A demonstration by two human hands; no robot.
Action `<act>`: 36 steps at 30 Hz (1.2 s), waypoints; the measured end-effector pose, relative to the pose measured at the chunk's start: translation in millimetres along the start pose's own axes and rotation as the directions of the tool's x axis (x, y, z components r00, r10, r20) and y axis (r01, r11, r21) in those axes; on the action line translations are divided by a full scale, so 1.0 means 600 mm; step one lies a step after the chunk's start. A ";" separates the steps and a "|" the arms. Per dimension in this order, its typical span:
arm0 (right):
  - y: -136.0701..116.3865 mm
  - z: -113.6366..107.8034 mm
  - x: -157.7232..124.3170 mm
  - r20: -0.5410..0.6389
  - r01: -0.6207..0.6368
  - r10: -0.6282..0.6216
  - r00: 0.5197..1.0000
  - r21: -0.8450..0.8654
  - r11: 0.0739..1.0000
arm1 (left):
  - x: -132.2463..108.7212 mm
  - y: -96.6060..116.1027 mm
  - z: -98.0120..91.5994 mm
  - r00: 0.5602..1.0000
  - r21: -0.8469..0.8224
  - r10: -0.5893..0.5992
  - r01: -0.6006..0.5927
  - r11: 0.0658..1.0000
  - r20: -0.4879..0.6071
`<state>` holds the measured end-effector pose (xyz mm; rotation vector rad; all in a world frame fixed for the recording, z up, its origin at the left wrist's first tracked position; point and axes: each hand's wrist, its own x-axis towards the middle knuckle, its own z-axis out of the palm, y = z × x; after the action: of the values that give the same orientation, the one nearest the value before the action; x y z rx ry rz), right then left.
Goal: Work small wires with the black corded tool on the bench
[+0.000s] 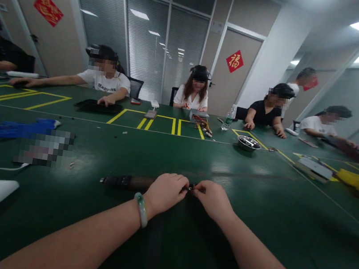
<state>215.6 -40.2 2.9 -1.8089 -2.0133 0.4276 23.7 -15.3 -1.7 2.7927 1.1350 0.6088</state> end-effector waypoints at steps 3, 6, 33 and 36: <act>-0.001 0.000 -0.001 -0.002 0.024 -0.024 1.000 -0.006 1.000 | 0.000 -0.002 0.002 1.000 -0.009 0.005 -0.005 1.000 -0.008; 0.000 0.005 0.000 -0.020 0.050 -0.051 0.999 -0.015 0.999 | 0.000 -0.002 0.001 1.000 0.002 0.019 -0.019 1.000 -0.007; 0.012 0.010 0.020 0.034 0.450 -0.466 0.884 -0.332 0.829 | 0.000 0.006 -0.010 0.999 0.061 0.023 -0.025 0.998 0.036; 0.010 0.014 0.022 0.086 0.419 -0.417 0.905 -0.355 0.836 | 0.000 0.007 -0.009 0.999 0.077 0.040 -0.043 0.996 0.036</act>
<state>215.8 -26.0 -6.4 -1.4744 -2.5386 -0.0860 24.1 -18.6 4.3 2.8865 1.1208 0.5294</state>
